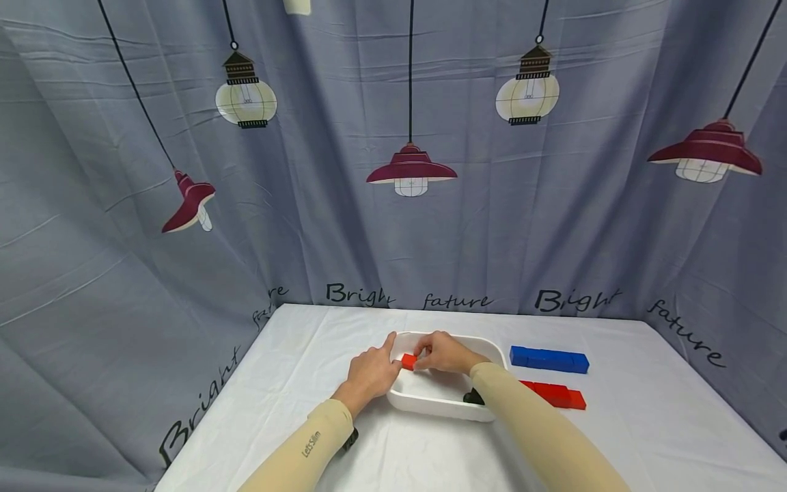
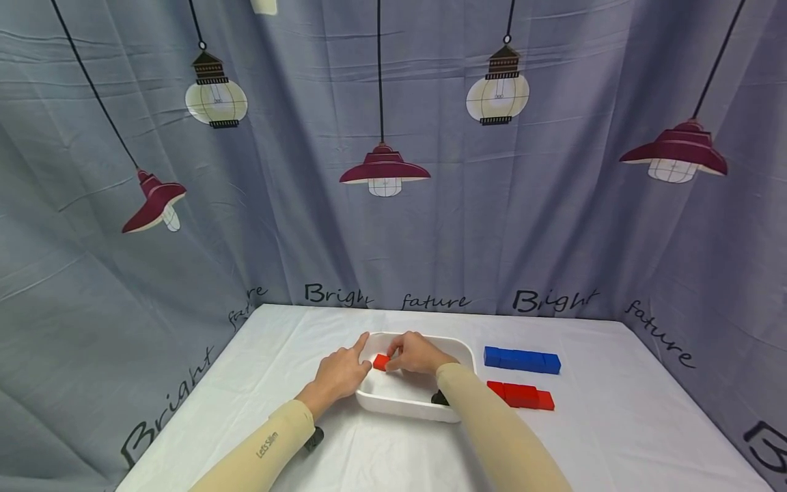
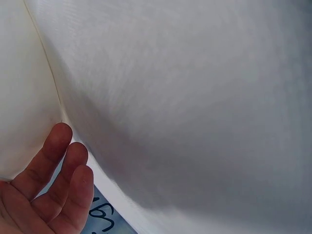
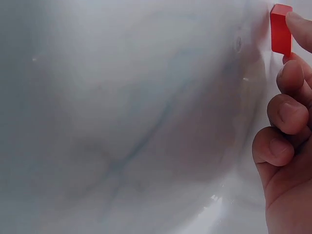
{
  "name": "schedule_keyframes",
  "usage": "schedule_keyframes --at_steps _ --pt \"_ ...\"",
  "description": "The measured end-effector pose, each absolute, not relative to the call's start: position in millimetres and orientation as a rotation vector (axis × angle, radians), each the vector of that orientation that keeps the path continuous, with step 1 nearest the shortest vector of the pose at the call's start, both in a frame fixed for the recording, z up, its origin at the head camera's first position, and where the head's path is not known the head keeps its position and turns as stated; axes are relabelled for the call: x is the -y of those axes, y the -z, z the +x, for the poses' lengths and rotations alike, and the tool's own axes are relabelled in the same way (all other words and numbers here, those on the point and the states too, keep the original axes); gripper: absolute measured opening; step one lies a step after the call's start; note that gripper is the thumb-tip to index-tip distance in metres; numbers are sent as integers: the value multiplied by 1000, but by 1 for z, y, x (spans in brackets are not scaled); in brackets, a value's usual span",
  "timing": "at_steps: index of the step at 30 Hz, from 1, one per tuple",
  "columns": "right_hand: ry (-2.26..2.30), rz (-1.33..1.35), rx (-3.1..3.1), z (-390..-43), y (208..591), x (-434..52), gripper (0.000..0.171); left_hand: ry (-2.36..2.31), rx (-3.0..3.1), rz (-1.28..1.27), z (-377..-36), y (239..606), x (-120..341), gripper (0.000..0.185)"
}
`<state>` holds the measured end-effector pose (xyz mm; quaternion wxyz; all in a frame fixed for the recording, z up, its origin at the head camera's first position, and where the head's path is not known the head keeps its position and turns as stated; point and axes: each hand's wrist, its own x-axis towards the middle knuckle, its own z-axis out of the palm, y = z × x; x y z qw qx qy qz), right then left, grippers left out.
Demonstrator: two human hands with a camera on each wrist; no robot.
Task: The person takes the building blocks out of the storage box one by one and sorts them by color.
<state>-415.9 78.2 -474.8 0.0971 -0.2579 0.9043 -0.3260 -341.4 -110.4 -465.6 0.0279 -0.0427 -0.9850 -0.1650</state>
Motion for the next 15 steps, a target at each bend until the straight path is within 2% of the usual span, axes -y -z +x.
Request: schedule_keyframes --at_steps 15 --pt "938 -717 -2694 -413 474 -75 14 515 3044 -119 -342 467 109 66"
